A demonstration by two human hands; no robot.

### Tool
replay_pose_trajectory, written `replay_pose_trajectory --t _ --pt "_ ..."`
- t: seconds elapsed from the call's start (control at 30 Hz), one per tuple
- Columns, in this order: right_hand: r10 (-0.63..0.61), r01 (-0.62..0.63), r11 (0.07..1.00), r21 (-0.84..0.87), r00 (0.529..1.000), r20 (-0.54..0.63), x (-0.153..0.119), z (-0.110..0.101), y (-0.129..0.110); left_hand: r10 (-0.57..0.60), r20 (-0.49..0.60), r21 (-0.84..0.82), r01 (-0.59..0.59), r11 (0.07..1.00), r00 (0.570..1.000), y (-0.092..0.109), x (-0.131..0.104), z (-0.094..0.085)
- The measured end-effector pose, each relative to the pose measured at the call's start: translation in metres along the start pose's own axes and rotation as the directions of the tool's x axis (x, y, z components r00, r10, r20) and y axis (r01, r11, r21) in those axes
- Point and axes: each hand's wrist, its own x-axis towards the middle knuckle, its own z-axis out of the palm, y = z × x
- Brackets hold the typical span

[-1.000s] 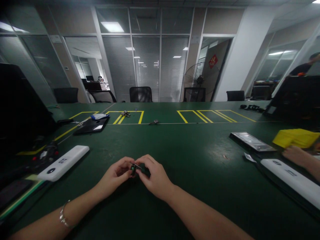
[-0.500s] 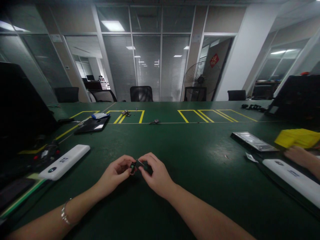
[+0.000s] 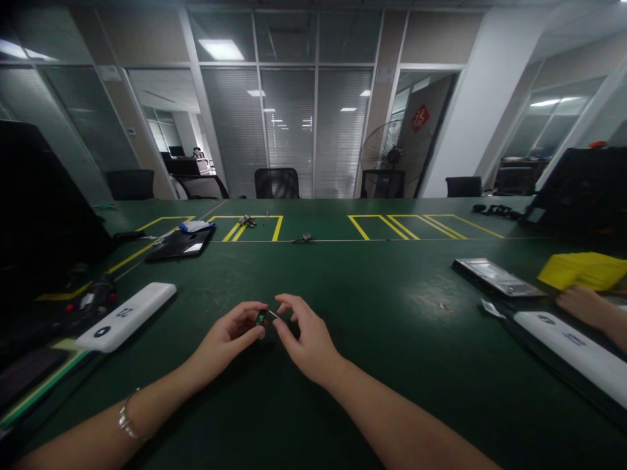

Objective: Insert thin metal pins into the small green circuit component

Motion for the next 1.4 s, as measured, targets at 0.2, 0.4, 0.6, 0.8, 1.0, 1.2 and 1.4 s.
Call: replay_pose_trajectory --t 0.2,0.4,0.6,0.8,1.0,1.2,1.4 --pt "-0.097 0.097 0.995 -0.018 0.995 0.013 0.001 0.001 0.001 0.045 -0.029 0.078 -0.043 0.996 0.999 -0.002 -0.001 0.002" --pt "-0.134 0.137 0.99 -0.023 0.986 0.102 0.002 -0.005 -0.008 0.091 -0.055 0.089 -0.086 0.992 0.994 -0.006 -0.001 -0.002" --pt "-0.141 0.146 0.989 -0.034 0.984 0.107 0.002 -0.005 -0.007 0.14 -0.082 0.206 -0.12 0.971 0.987 0.0 -0.001 -0.003" --pt "-0.141 0.147 0.988 -0.057 0.985 0.096 0.002 -0.006 -0.007 0.198 -0.104 0.262 -0.166 0.951 0.975 0.004 -0.002 -0.003" --pt "-0.133 0.141 0.988 -0.068 0.986 0.101 0.002 -0.004 -0.004 0.231 -0.125 0.288 -0.187 0.939 0.965 0.005 -0.003 -0.004" --pt "-0.155 0.161 0.985 -0.058 0.982 0.106 0.002 -0.005 -0.004 0.119 -0.099 0.116 -0.108 0.987 0.988 0.0 0.0 -0.004" --pt "-0.159 0.164 0.985 -0.05 0.983 0.093 0.001 -0.007 -0.008 0.02 -0.046 -0.089 -0.024 0.996 0.999 -0.005 0.003 -0.006"
